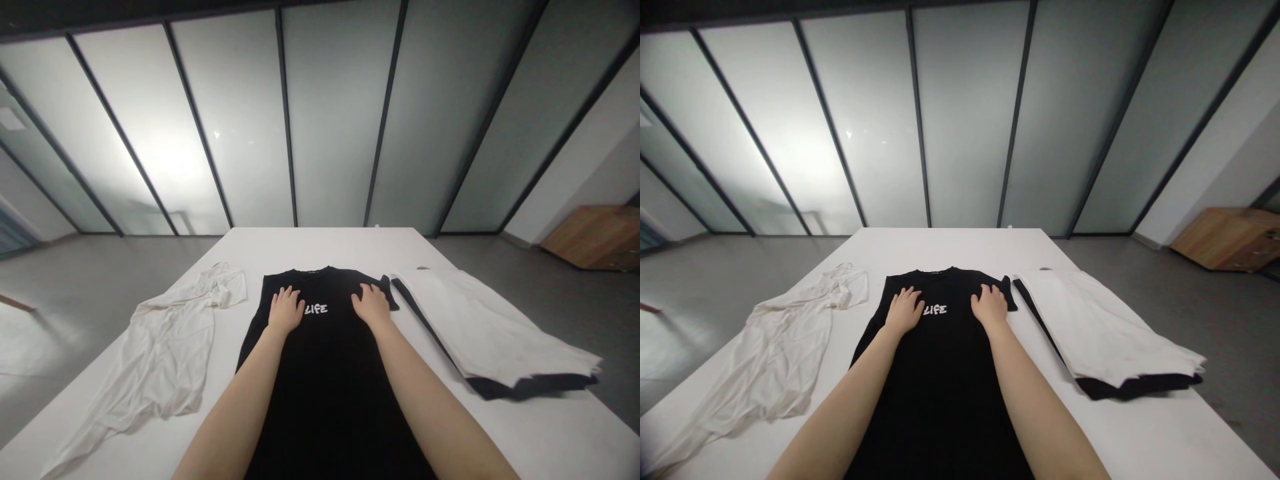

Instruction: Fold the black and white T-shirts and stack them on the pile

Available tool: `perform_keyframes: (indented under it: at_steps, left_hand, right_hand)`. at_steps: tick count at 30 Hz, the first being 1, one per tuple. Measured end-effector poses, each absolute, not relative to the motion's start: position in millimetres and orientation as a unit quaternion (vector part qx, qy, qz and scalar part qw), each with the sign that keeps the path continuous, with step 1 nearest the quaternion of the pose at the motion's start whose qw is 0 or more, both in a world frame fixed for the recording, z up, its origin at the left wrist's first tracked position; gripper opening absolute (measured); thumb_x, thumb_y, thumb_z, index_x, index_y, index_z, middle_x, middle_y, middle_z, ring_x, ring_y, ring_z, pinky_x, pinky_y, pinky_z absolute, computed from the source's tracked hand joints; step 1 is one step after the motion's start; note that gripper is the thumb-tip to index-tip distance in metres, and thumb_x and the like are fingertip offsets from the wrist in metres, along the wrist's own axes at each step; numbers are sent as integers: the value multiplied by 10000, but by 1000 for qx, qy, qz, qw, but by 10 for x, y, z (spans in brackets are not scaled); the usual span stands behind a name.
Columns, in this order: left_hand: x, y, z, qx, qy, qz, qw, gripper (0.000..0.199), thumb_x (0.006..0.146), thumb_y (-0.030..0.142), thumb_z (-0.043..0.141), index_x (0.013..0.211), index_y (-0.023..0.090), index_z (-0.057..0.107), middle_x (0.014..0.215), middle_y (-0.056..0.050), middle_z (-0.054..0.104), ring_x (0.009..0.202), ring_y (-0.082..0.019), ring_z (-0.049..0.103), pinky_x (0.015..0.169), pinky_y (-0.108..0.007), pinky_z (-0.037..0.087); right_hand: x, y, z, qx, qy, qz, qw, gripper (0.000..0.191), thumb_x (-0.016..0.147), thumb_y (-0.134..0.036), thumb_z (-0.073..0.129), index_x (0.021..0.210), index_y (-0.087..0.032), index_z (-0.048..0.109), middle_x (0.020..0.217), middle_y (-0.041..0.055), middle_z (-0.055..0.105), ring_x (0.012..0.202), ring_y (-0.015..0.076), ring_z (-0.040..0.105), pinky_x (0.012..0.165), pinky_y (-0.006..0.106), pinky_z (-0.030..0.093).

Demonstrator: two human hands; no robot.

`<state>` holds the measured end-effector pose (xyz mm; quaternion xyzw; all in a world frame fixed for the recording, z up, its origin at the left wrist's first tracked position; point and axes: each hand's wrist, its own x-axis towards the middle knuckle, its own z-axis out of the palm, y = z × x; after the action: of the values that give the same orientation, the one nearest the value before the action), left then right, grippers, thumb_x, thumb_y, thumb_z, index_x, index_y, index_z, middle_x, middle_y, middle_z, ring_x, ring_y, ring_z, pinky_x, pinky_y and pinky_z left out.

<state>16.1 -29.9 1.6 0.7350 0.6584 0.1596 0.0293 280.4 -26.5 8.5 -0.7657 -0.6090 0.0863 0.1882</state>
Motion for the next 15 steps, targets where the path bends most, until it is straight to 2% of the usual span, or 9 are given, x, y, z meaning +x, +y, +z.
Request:
perform_keyframes:
  at_steps: [3,7,12,15]
  left_hand:
    - [157,-313,-34,744,653,136,30,479,1061,419,487,1472,206,611,1634,-146,499,1569,-364,362,1268,-566,301]
    - [169,-308,-14,746,653,128,26,489,1053,419,505,1480,200,605,1636,-156,493,1561,-361,377,1274,-550,291]
    - [174,-297,-13,748,651,126,23,495,1047,415,503,1480,199,607,1635,-147,495,1550,-369,390,1269,-555,297]
    - [162,-294,-34,749,649,131,22,493,1046,415,502,1481,207,605,1637,-144,494,1552,-368,387,1265,-560,302]
  right_hand:
    - [3055,-256,136,-807,-558,75,177,545,1000,-393,574,1448,-83,582,1455,295,542,1379,435,523,1122,527,427]
    - [3332,-257,170,-850,-497,68,162,608,980,-427,615,1419,-13,537,1433,365,516,1380,468,520,1102,539,448]
    - [3516,-228,145,-862,-473,98,151,735,902,-492,731,1421,-19,514,1369,356,588,1296,436,625,1055,503,510]
    - [3614,-190,114,-855,-480,120,157,737,865,-492,774,1395,-31,551,1284,327,666,1248,420,670,1011,480,547]
